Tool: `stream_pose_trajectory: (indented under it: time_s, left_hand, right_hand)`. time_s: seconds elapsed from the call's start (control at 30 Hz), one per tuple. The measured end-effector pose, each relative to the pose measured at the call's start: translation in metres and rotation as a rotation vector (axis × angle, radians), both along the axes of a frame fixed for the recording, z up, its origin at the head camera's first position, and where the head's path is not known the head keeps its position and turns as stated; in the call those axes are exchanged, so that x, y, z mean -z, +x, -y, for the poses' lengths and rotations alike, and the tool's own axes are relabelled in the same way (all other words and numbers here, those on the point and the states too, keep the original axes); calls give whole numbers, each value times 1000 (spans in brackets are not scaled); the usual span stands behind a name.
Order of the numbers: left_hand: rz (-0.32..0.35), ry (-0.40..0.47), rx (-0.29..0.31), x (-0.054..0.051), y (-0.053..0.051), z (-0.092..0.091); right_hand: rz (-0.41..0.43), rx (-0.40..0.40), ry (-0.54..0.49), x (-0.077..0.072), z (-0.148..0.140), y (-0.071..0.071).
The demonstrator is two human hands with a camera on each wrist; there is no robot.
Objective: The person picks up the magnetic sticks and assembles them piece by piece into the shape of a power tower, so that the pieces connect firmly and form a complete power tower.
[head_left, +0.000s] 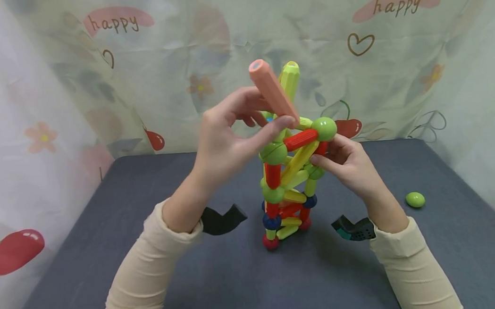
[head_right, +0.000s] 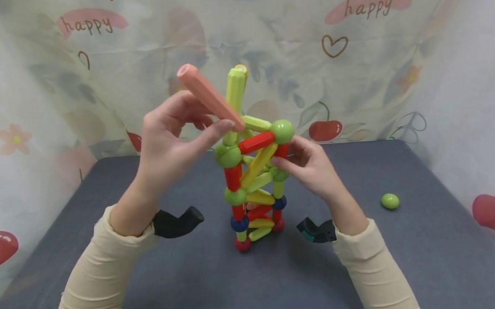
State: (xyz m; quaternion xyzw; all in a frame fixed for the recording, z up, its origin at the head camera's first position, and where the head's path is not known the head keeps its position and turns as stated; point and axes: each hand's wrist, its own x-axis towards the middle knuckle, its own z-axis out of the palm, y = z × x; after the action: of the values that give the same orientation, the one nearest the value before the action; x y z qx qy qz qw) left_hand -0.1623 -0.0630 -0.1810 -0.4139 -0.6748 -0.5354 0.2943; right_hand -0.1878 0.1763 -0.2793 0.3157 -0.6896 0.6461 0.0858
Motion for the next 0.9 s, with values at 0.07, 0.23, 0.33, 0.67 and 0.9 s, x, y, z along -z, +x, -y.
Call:
stream_pose_trajectory:
  time_s: [0.07,0.23,0.33,0.67,0.9]
  left_hand:
    - [-24,-18,-32,0,2,-6]
    - [-58,-63,-90,1,9,-16]
    - [-17,-111,-111,0,14,-21]
    - [129,-315,-259,-1,18,-34]
    - [134,-356,-302,0,18,-35]
  right_hand:
    - [-8,15,13,0,2,2]
    - [-48,82,74,-1,9,10]
    - [-65,139,124,-3,14,14]
    - [-73,200,193,-5,24,22]
    - [-73,195,207,-4,23,21]
